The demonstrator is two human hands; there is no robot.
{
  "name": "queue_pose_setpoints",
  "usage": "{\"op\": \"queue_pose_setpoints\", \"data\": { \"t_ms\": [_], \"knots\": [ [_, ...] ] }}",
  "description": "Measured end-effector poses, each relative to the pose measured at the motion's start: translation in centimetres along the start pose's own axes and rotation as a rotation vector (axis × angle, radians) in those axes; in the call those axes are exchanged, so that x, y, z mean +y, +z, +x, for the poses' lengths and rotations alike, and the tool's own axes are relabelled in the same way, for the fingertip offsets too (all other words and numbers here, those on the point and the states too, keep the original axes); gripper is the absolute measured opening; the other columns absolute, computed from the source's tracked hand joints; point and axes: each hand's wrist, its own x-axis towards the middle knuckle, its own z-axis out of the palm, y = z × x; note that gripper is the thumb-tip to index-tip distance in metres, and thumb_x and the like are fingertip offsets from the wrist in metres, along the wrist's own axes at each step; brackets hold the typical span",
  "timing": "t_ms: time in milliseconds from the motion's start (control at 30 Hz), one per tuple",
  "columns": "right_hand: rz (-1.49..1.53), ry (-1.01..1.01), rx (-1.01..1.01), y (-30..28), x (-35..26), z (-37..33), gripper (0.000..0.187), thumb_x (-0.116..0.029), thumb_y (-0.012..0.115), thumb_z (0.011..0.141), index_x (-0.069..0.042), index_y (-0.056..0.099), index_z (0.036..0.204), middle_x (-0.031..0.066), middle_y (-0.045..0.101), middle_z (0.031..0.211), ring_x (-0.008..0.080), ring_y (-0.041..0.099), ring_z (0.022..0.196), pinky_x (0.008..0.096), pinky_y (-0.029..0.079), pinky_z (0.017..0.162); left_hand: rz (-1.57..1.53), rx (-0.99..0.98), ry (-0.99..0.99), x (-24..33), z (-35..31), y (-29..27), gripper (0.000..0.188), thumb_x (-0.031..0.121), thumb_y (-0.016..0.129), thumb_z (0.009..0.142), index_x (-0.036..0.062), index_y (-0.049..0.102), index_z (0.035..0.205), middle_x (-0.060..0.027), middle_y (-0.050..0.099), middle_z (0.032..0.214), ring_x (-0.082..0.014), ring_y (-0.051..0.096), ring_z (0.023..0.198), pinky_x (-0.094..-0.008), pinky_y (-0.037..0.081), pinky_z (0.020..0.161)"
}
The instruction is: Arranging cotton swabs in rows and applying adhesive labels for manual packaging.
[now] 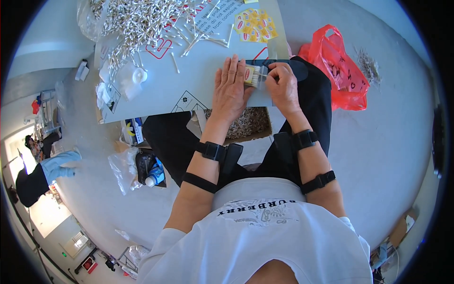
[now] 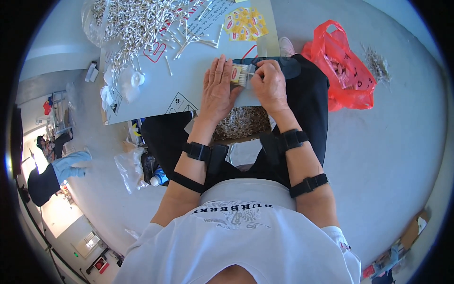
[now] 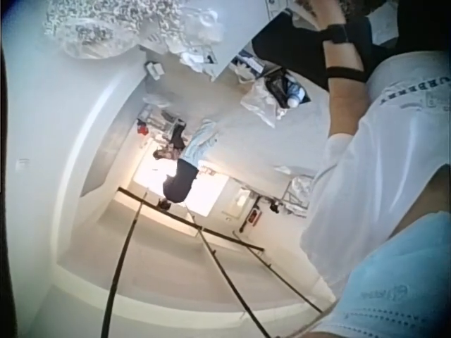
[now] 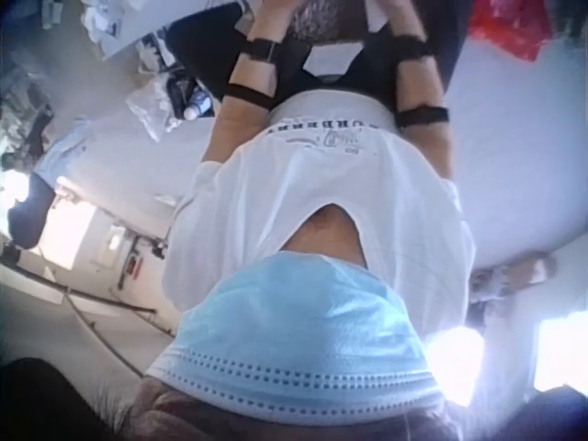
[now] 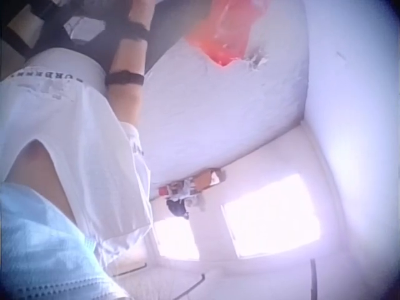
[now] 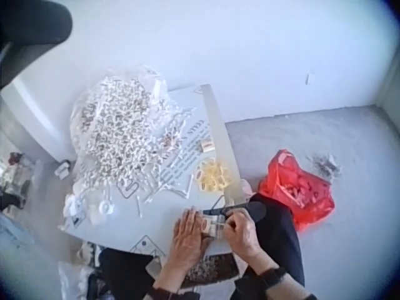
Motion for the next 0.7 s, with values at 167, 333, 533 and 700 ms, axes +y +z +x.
{"op": "queue_pose_setpoints", "data": {
  "t_ms": [167, 333, 533, 700],
  "knots": [
    [0.117, 0.367, -0.075, -2.1, -0.1, 0.7, 0.006, -0.002, 0.063, 0.074, 0.003, 0.061, 0.074, 0.0129, 0.064, 0.068, 0.0181, 0.061, 0.06, 0.0301, 0.049, 0.058, 0.02, -0.003, -0.015, 0.0, -0.1, 0.2, 0.08, 0.028, 0.069, 0.083, 0.0055, 0.027, 0.148, -0.0156, 0.024, 0.155, -0.0333, 0.024, 0.143, -0.0471, 0.02, 0.115],
    [0.151, 0.462, 0.207, -6.1, 0.7, 1.5, 0.008, -0.002, 0.063, 0.078, 0.002, 0.062, 0.072, 0.0076, 0.063, 0.064, 0.0115, 0.058, 0.052, 0.0247, 0.046, 0.049, 0.024, 0.001, -0.011, 0.0, -0.2, -0.1, 0.08, 0.032, 0.067, 0.085, 0.0061, 0.026, 0.149, -0.0158, 0.022, 0.155, -0.0332, 0.023, 0.143, -0.0481, 0.02, 0.115],
    [0.157, 0.441, -0.262, -9.0, -3.9, -0.9, 0.007, 0.001, 0.061, 0.079, 0.002, 0.06, 0.072, 0.0057, 0.06, 0.064, 0.0094, 0.056, 0.051, 0.0224, 0.045, 0.048, -0.002, 0.024, -0.005, -0.9, -0.4, 0.2, 0.076, 0.034, 0.064, 0.087, 0.0079, 0.027, 0.148, -0.0141, 0.025, 0.154, -0.0332, 0.024, 0.142, -0.0478, 0.02, 0.115],
    [0.088, 0.262, -0.48, -3.6, -5.1, -4.2, 0.007, 0.0, 0.063, 0.075, 0.003, 0.057, 0.074, 0.0173, 0.058, 0.065, 0.0274, 0.058, 0.056, 0.0341, 0.047, 0.055, -0.062, -0.013, 0.041, -1.3, -0.1, 0.1, 0.075, 0.031, 0.064, 0.087, 0.0093, 0.028, 0.148, -0.0119, 0.026, 0.154, -0.0315, 0.025, 0.142, -0.0477, 0.02, 0.115]
  ]
}}
